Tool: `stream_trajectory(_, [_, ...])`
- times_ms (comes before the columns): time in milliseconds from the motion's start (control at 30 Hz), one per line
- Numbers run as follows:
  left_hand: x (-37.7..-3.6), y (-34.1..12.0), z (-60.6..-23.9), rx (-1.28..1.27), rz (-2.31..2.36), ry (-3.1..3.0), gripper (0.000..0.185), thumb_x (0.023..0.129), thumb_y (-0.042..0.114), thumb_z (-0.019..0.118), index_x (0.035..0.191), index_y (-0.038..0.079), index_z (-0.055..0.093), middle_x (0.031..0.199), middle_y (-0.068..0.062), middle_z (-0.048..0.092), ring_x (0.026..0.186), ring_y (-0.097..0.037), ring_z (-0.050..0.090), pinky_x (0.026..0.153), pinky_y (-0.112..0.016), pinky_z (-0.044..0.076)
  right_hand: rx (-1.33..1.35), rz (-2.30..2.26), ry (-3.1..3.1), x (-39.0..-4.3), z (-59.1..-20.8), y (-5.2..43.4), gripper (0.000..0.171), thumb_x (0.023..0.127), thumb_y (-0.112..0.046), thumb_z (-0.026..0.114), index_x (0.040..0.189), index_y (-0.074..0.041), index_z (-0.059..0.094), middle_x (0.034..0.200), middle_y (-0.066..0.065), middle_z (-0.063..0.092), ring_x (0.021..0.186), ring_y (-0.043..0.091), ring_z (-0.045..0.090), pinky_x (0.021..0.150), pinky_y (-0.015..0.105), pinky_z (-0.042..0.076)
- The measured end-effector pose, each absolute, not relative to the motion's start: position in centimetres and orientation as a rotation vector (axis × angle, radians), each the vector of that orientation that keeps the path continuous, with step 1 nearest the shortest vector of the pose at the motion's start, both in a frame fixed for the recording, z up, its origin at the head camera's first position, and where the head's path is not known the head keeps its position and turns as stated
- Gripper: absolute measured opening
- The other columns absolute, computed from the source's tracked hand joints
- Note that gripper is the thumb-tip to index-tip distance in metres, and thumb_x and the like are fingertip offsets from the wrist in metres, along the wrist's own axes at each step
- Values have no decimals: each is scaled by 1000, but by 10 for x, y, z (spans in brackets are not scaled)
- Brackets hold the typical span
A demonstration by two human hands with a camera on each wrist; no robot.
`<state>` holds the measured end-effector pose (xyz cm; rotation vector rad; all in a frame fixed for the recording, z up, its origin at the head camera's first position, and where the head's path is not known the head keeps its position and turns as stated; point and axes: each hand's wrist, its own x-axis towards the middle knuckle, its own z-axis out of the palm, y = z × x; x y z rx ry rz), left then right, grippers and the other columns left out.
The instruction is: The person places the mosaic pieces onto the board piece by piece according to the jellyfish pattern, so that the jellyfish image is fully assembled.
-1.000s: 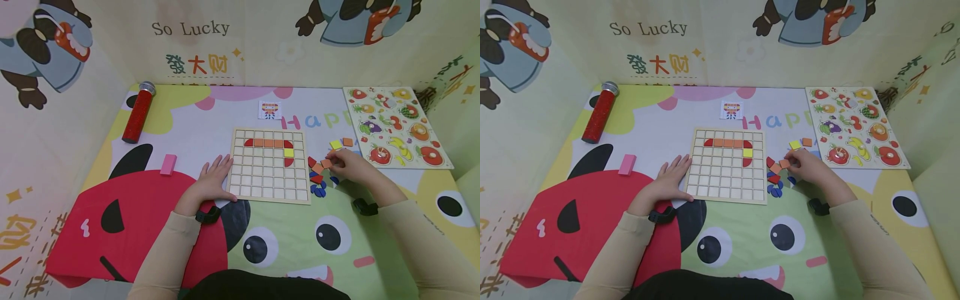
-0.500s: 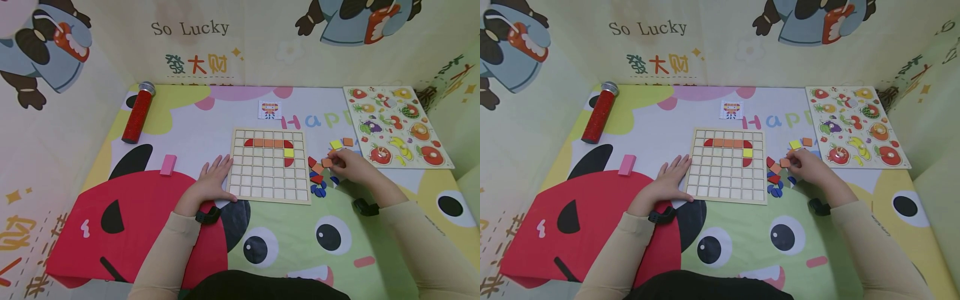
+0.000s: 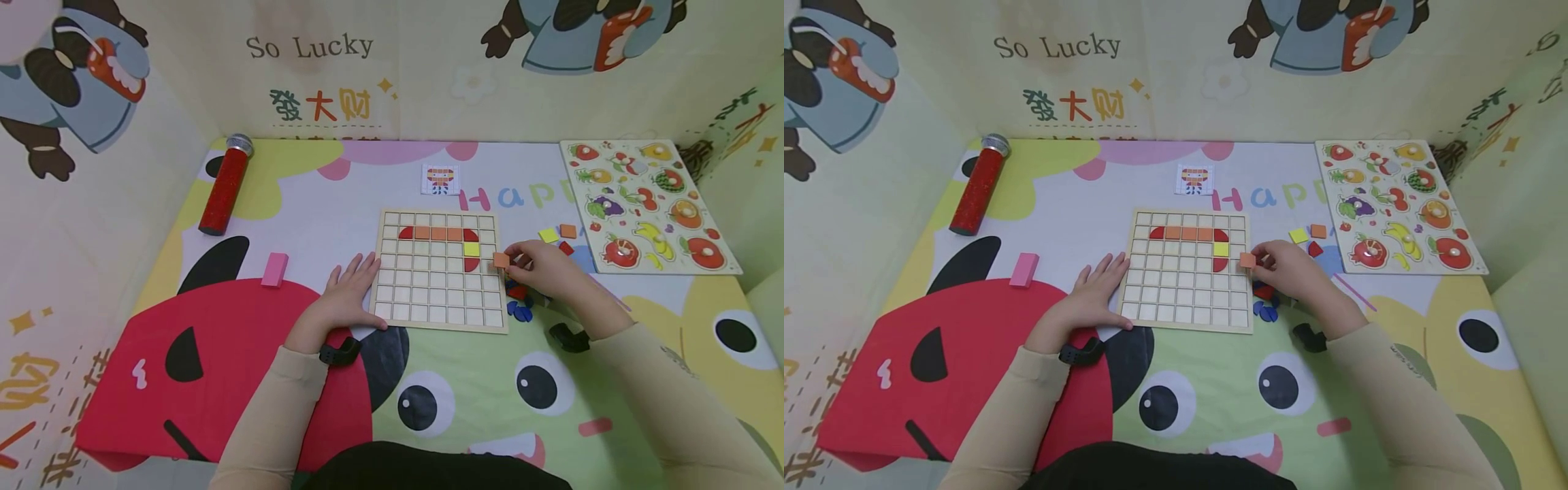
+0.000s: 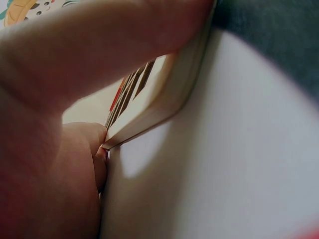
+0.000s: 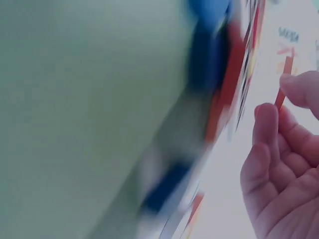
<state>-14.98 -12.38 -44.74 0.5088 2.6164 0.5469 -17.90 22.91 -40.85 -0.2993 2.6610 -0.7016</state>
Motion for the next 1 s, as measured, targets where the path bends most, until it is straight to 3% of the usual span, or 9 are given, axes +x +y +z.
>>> stream_trajectory(267, [-150,-125,-449,508,545,2617,116,61,50,76,147,16,5,155,-1,1,141,-24,-4,110,-55,0,-322,-721,2633,-186,-413,182,32,85,-22,61,112,-5,58,97,11,60,85,23,53,74,34,51])
stream_trajectory(633, [-150,-124,-447,508,550,2612,117,60,49,76,147,16,6,155,0,1,141,-23,-4,110,-55,0,-386,-532,2728,-191,-418,164,31,82,-24,64,108,-9,60,92,7,60,80,21,50,73,34,48])
stream_trajectory(1000, [-151,-124,-451,509,552,2614,117,60,50,76,147,17,6,155,-1,1,141,-24,-4,110,-55,0,-429,-420,2736,-193,-422,163,29,82,-28,64,106,-10,61,82,5,54,75,20,48,60,28,39])
